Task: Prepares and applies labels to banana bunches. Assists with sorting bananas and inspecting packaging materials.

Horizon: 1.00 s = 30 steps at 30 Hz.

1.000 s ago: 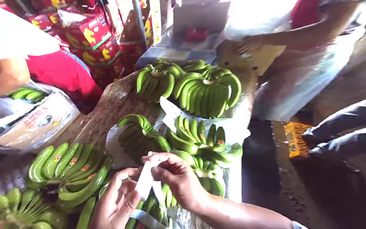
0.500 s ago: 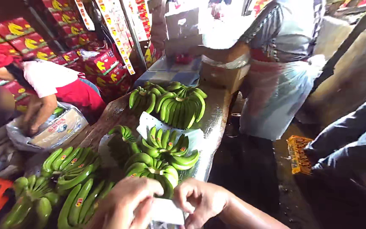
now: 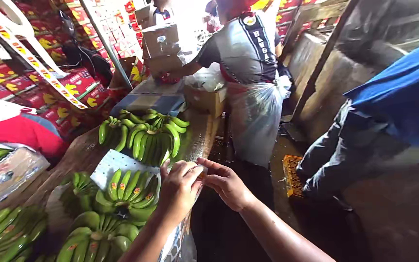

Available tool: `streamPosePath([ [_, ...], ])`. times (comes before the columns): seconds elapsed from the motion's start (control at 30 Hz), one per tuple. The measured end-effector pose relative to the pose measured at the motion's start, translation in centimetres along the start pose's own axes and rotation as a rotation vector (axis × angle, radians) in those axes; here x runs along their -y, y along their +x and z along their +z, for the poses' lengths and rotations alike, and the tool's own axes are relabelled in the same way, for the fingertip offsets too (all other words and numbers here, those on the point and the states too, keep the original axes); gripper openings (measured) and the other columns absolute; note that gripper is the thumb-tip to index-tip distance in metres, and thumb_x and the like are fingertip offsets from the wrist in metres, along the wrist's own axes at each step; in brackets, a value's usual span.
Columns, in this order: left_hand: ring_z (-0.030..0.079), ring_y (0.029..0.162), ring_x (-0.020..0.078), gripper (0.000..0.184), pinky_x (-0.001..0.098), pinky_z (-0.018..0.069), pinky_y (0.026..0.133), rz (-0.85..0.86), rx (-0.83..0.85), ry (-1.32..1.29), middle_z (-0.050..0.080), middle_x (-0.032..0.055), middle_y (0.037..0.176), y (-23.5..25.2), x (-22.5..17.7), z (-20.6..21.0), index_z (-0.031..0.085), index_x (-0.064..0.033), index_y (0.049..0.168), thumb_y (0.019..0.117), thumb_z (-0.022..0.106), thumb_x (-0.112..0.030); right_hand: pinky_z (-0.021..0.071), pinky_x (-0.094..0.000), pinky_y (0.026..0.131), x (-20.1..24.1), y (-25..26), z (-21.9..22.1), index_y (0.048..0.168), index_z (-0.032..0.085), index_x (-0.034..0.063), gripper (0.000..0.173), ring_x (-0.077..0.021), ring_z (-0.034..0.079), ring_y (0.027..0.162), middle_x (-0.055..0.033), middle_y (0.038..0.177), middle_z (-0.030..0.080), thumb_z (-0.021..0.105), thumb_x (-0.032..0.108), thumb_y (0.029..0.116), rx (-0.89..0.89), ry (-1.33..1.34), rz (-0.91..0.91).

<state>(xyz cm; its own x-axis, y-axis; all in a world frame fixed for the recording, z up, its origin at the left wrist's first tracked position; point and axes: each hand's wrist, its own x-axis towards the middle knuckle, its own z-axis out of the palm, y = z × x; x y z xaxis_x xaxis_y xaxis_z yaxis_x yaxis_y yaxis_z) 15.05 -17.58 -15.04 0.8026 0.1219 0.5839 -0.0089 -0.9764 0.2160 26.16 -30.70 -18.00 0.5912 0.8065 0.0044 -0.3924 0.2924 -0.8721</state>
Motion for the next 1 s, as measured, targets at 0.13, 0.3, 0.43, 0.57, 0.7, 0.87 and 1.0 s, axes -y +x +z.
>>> streamPosePath([
  [0.13, 0.071, 0.101, 0.0222, 0.009, 0.0661, 0.0354, 0.110, 0.105, -0.143, 0.195, 0.074, 0.0020, 0.096, 1.6, 0.9, 1.9, 0.078, -0.0169, 0.093, 0.0918, 0.070, -0.019, 0.0487, -0.0306, 0.107, 0.4, 0.8, -0.2, 0.145, 0.050, -0.0023, 0.048, -0.0127, 0.061, 0.122, -0.0081, 0.136, 0.063, 0.046, 0.023, 0.1044, 0.122, 0.023, 0.015],
  [0.3, 0.066, 0.115, 0.0175, 0.014, 0.0582, 0.0268, 0.120, 0.324, -0.385, 0.176, 0.074, 0.0027, 0.105, 0.9, 4.5, 2.9, 0.071, -0.0151, 0.102, 0.1010, 0.057, -0.012, 0.0462, -0.0374, 0.111, 0.3, 2.9, 0.0, 0.143, 0.049, -0.0013, 0.073, -0.0192, 0.062, 0.124, -0.0106, 0.129, 0.068, 0.018, 0.055, 0.1075, 0.251, 0.307, 0.104],
  [0.43, 0.063, 0.124, 0.0150, 0.008, 0.0536, 0.0252, 0.123, 0.348, -0.401, 0.068, 0.073, 0.0011, 0.115, 0.9, 8.6, 4.5, 0.066, -0.0157, 0.102, 0.1021, 0.058, -0.015, 0.0486, -0.0392, 0.108, -1.1, 5.1, 0.5, 0.138, 0.055, -0.0008, 0.085, -0.0217, 0.066, 0.116, -0.0126, 0.119, 0.071, 0.017, 0.066, 0.1030, 0.194, 0.498, 0.222],
  [0.57, 0.069, 0.112, 0.0141, 0.013, 0.0593, 0.0274, 0.119, 0.228, -0.259, 0.029, 0.077, -0.0001, 0.105, 2.7, 11.9, 5.2, 0.075, -0.0169, 0.096, 0.0986, 0.062, -0.014, 0.0471, -0.0361, 0.108, -2.6, 9.0, 1.0, 0.138, 0.056, 0.0031, 0.080, -0.0177, 0.064, 0.120, -0.0086, 0.123, 0.070, 0.009, 0.059, 0.1051, 0.156, 0.354, 0.201],
  [0.7, 0.065, 0.121, 0.0170, 0.013, 0.0575, 0.0242, 0.121, 0.357, -0.238, 0.076, 0.075, 0.0020, 0.109, 2.7, 15.2, 5.4, 0.068, -0.0136, 0.097, 0.1006, 0.056, -0.009, 0.0495, -0.0364, 0.106, -4.0, 12.0, 1.4, 0.142, 0.051, -0.0004, 0.087, -0.0201, 0.066, 0.117, -0.0121, 0.122, 0.070, 0.010, 0.065, 0.1032, 0.133, 0.483, 0.275],
  [0.87, 0.071, 0.109, 0.0147, 0.012, 0.0534, 0.0352, 0.118, 0.169, -0.034, -0.139, 0.077, 0.0032, 0.104, 3.4, 19.4, 6.4, 0.074, -0.0123, 0.099, 0.0983, 0.066, -0.021, 0.0491, -0.0336, 0.104, -6.5, 15.1, 1.6, 0.140, 0.053, 0.0009, 0.086, -0.0158, 0.064, 0.117, -0.0087, 0.124, 0.069, 0.005, 0.063, 0.1029, 0.103, 0.404, 0.292],
  [1.0, 0.072, 0.101, 0.0167, 0.009, 0.0624, 0.0331, 0.115, 0.163, 0.044, -0.067, 0.076, 0.0015, 0.094, 4.3, 20.7, 6.6, 0.077, -0.0137, 0.084, 0.0904, 0.070, -0.011, 0.0488, -0.0313, 0.103, -7.5, 16.4, 2.0, 0.143, 0.048, 0.0008, 0.084, -0.0134, 0.064, 0.114, -0.0077, 0.123, 0.068, 0.002, 0.059, 0.1038, 0.086, 0.361, 0.316],
])
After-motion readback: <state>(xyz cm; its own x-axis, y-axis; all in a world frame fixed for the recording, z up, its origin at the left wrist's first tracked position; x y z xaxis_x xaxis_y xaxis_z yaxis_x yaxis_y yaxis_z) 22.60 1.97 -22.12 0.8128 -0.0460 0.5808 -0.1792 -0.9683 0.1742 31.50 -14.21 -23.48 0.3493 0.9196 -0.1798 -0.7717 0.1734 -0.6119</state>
